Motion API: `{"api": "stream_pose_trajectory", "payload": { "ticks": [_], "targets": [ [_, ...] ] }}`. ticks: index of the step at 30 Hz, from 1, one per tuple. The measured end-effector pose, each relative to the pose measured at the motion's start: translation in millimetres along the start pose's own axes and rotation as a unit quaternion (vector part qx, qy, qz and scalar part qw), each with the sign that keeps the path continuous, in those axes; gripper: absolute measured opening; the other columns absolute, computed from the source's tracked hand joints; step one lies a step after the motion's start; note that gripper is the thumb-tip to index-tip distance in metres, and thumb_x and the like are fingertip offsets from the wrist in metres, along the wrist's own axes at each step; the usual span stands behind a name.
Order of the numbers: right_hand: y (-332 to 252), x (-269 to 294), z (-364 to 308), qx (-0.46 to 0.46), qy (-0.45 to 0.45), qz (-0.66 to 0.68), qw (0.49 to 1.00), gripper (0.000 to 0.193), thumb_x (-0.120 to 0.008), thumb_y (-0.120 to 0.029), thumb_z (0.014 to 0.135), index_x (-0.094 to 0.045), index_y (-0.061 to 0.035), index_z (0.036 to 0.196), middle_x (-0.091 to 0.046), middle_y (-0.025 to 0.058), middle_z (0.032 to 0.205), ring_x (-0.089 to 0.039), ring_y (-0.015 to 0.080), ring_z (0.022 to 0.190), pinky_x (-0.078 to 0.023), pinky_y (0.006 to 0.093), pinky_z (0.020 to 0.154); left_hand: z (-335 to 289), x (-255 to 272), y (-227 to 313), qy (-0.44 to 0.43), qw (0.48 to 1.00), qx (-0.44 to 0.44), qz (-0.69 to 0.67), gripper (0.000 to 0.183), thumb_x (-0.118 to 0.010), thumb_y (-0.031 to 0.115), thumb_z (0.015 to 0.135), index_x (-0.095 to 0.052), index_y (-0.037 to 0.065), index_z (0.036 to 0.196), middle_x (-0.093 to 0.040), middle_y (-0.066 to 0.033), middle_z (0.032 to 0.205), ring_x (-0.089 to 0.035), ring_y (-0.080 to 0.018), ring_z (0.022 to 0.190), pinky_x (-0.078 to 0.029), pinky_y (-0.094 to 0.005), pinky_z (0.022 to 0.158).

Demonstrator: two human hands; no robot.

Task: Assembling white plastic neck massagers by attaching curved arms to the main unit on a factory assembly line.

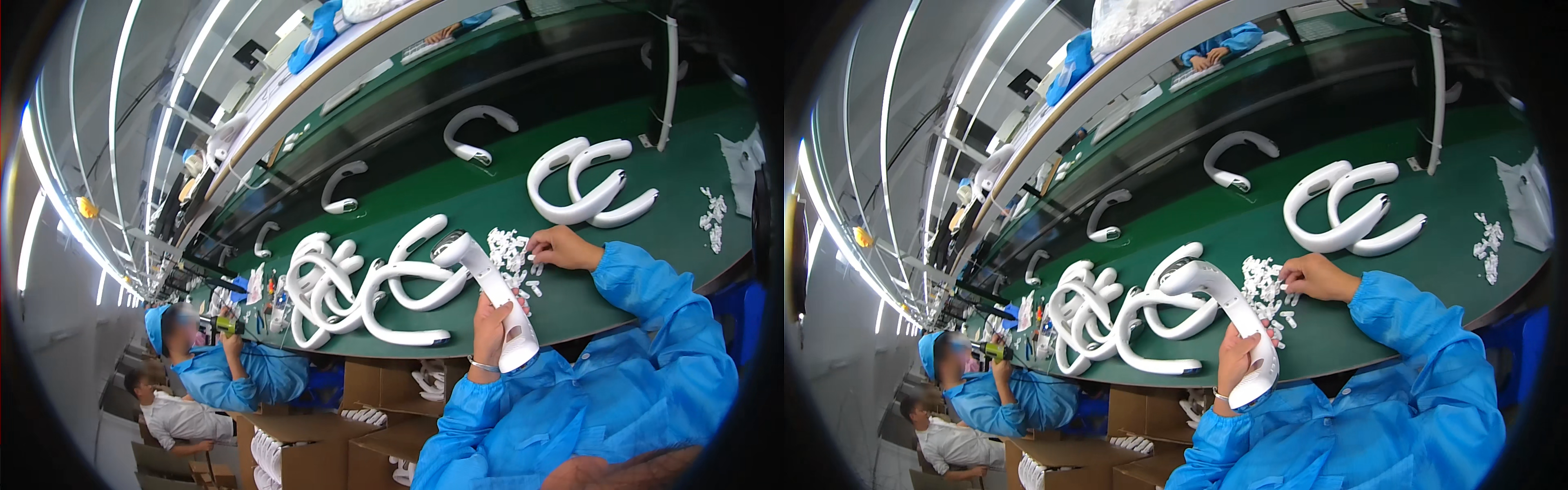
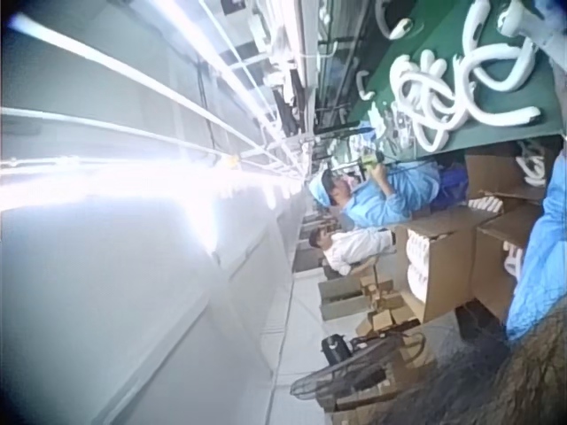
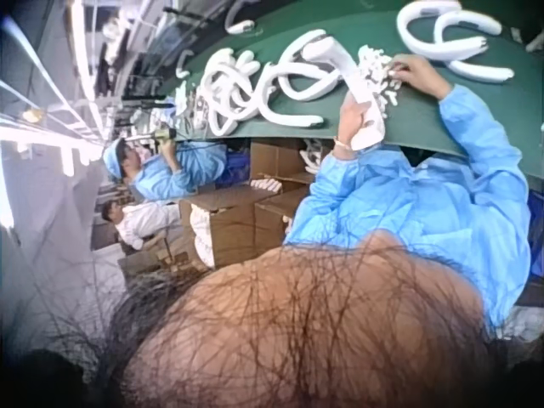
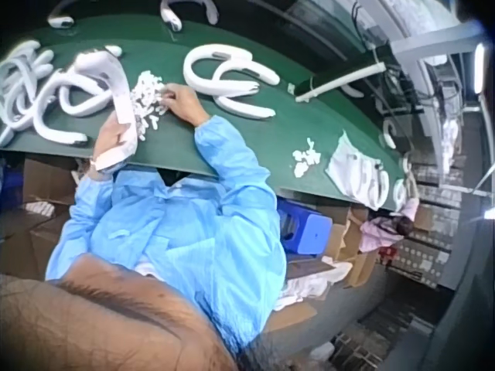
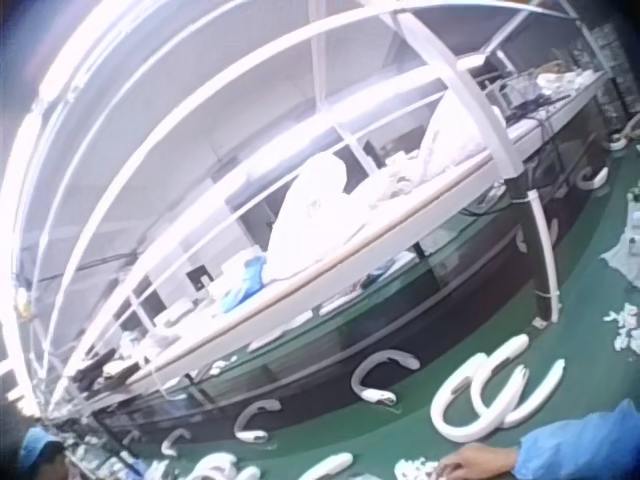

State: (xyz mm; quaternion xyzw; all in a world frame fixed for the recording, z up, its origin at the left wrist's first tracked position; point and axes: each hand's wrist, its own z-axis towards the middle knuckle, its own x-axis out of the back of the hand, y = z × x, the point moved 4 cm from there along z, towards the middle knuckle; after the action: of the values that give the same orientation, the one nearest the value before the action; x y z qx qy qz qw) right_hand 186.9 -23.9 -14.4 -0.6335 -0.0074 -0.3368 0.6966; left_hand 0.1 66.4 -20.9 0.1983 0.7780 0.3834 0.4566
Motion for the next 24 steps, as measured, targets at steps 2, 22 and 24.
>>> {"api": "stream_pose_trajectory", "payload": {
  "ticks": [2,22,24],
  "targets": [
    [0.0,3.7,-6.7,-0.118,-0.042,0.156,0.980,0.010,-0.064,-0.001,0.080,-0.065,0.0035,0.088,-0.065,0.0065,0.072,-0.061,0.0095,0.064,-0.049,0.0230,0.058,5.9,-7.5,-3.6,0.005,1.000,0.008,0.006,0.040,-0.045,-0.004,0.084,-0.037,0.001,0.123,-0.054,-0.0158,0.107,-0.061,-0.0246,0.084,-0.055,-0.0371,0.076],
    [-86.1,20.7,-71.9,0.100,0.121,-0.072,0.985,0.023,-0.067,-0.003,0.072,-0.066,-0.0050,0.095,-0.061,0.0115,0.083,-0.060,0.0277,0.071,-0.049,0.0336,0.060,1.2,-66.8,-23.9,-0.111,0.993,-0.008,0.036,0.047,-0.047,0.000,0.086,-0.028,0.003,0.129,-0.055,-0.0149,0.104,-0.061,-0.0195,0.083,-0.056,-0.0330,0.071],
    [-100.0,19.9,-77.0,0.108,0.127,-0.158,0.973,0.023,-0.068,-0.004,0.072,-0.066,-0.0047,0.095,-0.061,0.0111,0.082,-0.060,0.0278,0.071,-0.049,0.0338,0.060,-1.6,-75.2,-17.5,-0.088,0.995,-0.021,0.036,0.046,-0.046,0.000,0.087,-0.029,0.004,0.130,-0.055,-0.0145,0.104,-0.062,-0.0194,0.081,-0.056,-0.0334,0.072]
  ]
}}
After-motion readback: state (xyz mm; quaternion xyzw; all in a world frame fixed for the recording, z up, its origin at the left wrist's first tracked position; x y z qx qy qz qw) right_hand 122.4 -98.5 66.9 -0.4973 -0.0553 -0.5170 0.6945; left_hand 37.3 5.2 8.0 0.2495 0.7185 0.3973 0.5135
